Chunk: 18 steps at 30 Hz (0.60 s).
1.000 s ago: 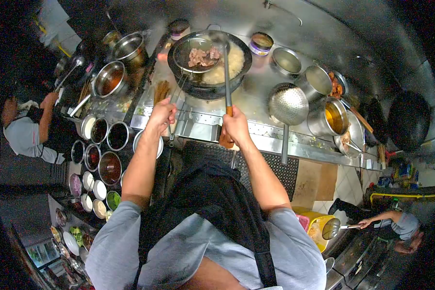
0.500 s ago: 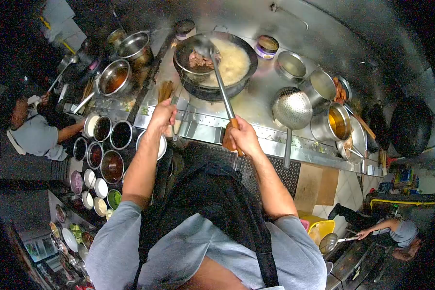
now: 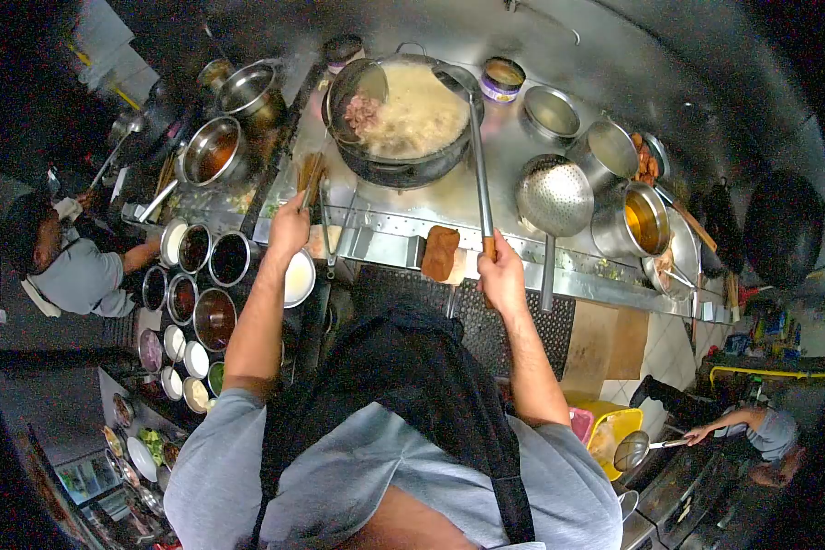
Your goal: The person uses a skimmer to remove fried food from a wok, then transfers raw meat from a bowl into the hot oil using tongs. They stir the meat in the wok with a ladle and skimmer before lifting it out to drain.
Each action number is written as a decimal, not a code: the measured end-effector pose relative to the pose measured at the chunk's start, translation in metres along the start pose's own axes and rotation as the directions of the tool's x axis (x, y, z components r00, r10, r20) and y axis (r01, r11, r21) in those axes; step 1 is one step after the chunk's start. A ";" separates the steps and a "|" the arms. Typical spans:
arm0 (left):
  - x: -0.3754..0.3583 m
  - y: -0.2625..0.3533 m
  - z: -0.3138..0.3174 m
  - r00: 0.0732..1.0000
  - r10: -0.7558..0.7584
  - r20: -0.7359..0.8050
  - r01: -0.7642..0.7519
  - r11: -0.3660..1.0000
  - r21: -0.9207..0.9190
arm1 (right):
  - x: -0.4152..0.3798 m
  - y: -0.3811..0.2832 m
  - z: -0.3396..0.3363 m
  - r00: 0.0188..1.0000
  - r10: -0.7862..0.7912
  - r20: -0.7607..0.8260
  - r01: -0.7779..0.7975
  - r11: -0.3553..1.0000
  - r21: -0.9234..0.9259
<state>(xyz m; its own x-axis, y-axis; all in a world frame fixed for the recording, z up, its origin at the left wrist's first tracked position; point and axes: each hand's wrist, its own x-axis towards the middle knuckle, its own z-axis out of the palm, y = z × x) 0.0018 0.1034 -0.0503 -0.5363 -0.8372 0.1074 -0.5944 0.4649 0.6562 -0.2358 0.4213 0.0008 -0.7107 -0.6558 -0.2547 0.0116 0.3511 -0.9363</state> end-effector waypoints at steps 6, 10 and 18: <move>-0.013 0.042 -0.022 0.990 -0.125 0.068 0.113 0.981 0.160 | -0.008 0.003 -0.008 0.999 0.032 -0.040 -0.030 0.999 0.044; -0.017 0.047 -0.033 0.998 -0.048 -0.036 0.050 0.997 0.061 | -0.009 0.007 -0.008 0.999 0.012 -0.041 -0.010 0.999 0.050; 0.033 0.028 -0.044 0.990 0.006 -0.138 0.016 0.987 0.159 | -0.012 -0.001 -0.005 1.000 0.011 -0.029 -0.008 0.995 0.104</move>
<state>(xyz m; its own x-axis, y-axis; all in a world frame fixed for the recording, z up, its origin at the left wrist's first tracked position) -0.0061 0.0763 0.0051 -0.4522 -0.8661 0.2130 -0.6908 0.4911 0.5306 -0.2309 0.4319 0.0064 -0.7305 -0.6324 -0.2580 0.0903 0.2850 -0.9543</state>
